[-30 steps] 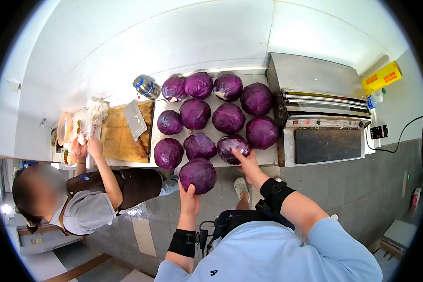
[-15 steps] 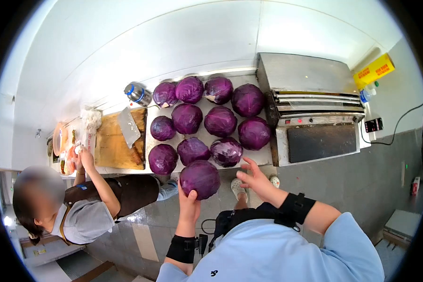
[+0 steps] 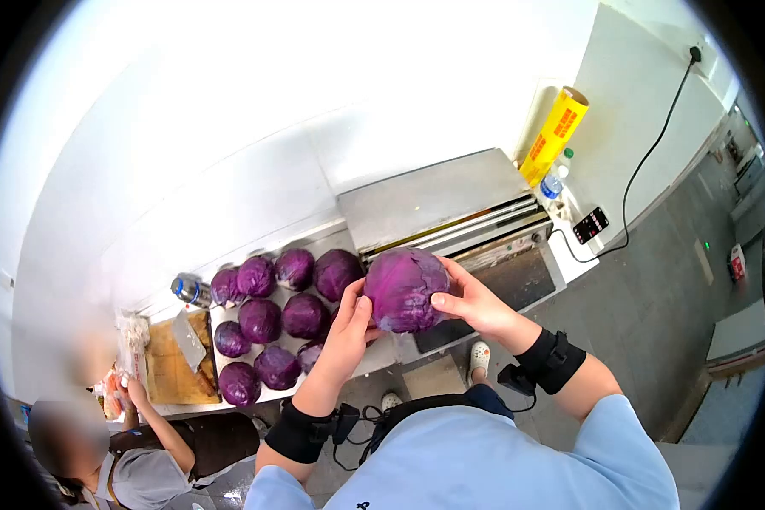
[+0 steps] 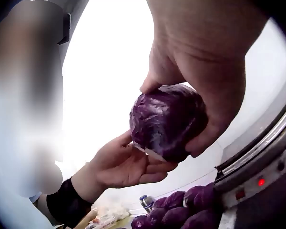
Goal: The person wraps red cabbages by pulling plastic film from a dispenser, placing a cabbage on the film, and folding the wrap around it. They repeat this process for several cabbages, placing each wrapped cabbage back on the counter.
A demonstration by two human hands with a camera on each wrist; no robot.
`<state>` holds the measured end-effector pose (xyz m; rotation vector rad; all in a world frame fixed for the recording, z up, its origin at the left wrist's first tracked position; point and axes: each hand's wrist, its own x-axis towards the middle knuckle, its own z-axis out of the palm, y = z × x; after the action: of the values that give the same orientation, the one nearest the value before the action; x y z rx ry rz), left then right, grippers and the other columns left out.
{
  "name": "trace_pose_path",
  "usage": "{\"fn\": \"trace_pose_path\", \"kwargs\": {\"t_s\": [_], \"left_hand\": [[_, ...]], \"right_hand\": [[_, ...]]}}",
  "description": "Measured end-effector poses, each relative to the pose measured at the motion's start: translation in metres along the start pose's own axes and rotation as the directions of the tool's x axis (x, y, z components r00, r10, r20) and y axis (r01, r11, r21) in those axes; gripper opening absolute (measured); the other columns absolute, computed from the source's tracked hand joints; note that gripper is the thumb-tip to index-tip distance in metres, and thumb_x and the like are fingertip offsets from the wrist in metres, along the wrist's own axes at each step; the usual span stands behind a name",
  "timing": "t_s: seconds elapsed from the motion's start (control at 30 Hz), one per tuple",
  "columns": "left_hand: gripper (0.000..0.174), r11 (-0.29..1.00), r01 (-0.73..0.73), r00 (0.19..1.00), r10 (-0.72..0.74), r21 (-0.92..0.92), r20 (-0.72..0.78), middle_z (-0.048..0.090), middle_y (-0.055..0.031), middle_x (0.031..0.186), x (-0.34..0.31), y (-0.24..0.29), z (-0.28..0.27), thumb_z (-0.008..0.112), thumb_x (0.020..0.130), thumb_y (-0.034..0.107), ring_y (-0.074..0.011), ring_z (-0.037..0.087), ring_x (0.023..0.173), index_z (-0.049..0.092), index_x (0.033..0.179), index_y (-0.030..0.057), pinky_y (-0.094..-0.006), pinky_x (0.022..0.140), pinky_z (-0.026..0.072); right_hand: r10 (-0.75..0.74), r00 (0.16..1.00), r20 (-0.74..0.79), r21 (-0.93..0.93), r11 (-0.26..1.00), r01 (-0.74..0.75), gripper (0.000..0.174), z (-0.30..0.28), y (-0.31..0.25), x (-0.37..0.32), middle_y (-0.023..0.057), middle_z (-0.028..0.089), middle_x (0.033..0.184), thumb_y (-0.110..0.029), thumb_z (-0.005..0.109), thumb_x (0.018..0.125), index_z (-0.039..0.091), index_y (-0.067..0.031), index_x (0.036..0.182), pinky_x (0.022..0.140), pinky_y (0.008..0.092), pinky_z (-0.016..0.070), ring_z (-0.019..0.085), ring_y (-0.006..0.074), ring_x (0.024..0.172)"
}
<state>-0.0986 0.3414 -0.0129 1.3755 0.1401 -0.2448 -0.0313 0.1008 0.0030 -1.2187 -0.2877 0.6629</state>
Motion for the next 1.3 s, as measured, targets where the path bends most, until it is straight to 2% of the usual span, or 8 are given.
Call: {"fn": "trace_pose_path", "kwargs": {"t_s": [0.3,0.43,0.53,0.63,0.7,0.83,1.03,1.3], "left_hand": [[0.057,0.974,-0.139,0.975,0.166,0.177,-0.146,0.061,-0.0092,0.135,0.101,0.015,0.101,0.038,0.113,0.048,-0.0201,0.063,0.118,0.044,0.15,0.0056,-0.0354,0.099,0.0518],[0.062,0.876,-0.3,0.865,0.417,0.378,-0.279,0.052,-0.0124,0.146,0.127,0.017,0.133,0.041,0.112,0.046,-0.0224,0.056,0.13,0.035,0.156,0.0023,-0.0374,0.105,0.0482],[0.065,0.984,-0.175,0.975,0.176,0.019,-0.139,0.043,-0.013,0.157,0.137,0.027,0.14,0.041,0.112,0.047,-0.0263,0.049,0.14,0.031,0.159,0.0039,-0.0425,0.113,0.0429],[0.066,0.987,-0.093,0.991,0.08,-0.128,-0.103,0.038,-0.0123,0.162,0.145,0.024,0.137,0.042,0.112,0.046,-0.0263,0.042,0.146,0.026,0.162,0.0053,-0.044,0.116,0.0405],[0.067,0.987,-0.109,0.992,0.101,-0.114,-0.073,0.036,-0.0124,0.163,0.149,0.027,0.131,0.044,0.112,0.043,-0.026,0.04,0.148,0.024,0.164,0.0059,-0.0442,0.116,0.0399],[0.066,0.948,-0.311,0.946,0.316,0.064,-0.072,0.031,-0.0143,0.167,0.178,0.043,0.103,0.051,0.109,0.022,-0.0271,0.037,0.15,0.02,0.165,0.0061,-0.0441,0.12,0.0347],[0.105,0.783,-0.271,0.929,0.366,0.56,-0.063,0.054,-0.0196,0.144,0.248,0.014,0.088,0.092,0.074,0.014,-0.0284,0.057,0.132,0.029,0.157,0.0003,-0.0412,0.111,0.0475],[0.099,0.832,-0.272,0.945,0.325,0.483,-0.027,0.057,-0.0182,0.139,0.276,-0.033,0.06,0.094,0.07,0.009,-0.0292,0.057,0.131,0.037,0.15,0.0004,-0.0385,0.112,0.0451]], "right_hand": [[-0.162,0.983,0.087,-0.321,0.93,0.181,0.102,-0.144,-0.057,0.037,0.0191,0.044,0.153,-0.031,0.084,0.089,0.02,0.0006,0.161,0.116,0.0371,0.0402,0.05,0.0259,0.136],[-0.054,0.97,0.237,0.257,0.966,-0.009,0.107,-0.182,-0.078,0.052,0.0119,0.037,0.158,-0.024,0.087,0.084,0.016,-0.0127,0.165,0.116,0.0417,0.0421,0.044,0.0259,0.143],[-0.05,0.959,0.279,0.377,0.924,-0.061,0.104,-0.191,-0.074,0.06,0.0104,0.037,0.158,-0.024,0.085,0.086,0.018,-0.0145,0.165,0.116,0.0435,0.0436,0.044,0.0262,0.144],[0.018,0.953,0.301,0.311,0.943,-0.116,0.101,-0.196,-0.083,0.069,0.0106,0.036,0.159,-0.026,0.084,0.087,0.02,-0.0128,0.164,0.117,0.0419,0.0417,0.042,0.0261,0.145],[-0.184,0.951,0.248,-0.061,0.977,0.205,0.106,-0.195,-0.092,0.078,0.0126,0.035,0.16,-0.029,0.089,0.081,0.024,-0.0113,0.163,0.118,0.0402,0.039,0.042,0.0276,0.144],[-0.539,0.809,0.235,-0.713,0.47,0.52,0.108,-0.182,-0.109,0.088,0.0196,0.041,0.152,-0.028,0.095,0.066,0.037,-0.0127,0.155,0.115,0.045,0.0429,0.05,0.0394,0.136],[-0.528,0.772,0.353,-0.892,0.057,0.447,0.097,-0.189,-0.063,0.142,0.0213,0.039,0.153,-0.022,0.093,0.064,0.046,-0.0158,0.149,0.109,0.0502,0.0484,0.047,0.0453,0.136],[-0.318,0.878,0.357,-0.822,0.34,0.457,0.117,-0.226,-0.046,0.171,0.0236,0.03,0.16,-0.008,0.094,0.062,0.03,-0.0162,0.159,0.116,0.047,0.045,0.043,0.0455,0.142]]}}
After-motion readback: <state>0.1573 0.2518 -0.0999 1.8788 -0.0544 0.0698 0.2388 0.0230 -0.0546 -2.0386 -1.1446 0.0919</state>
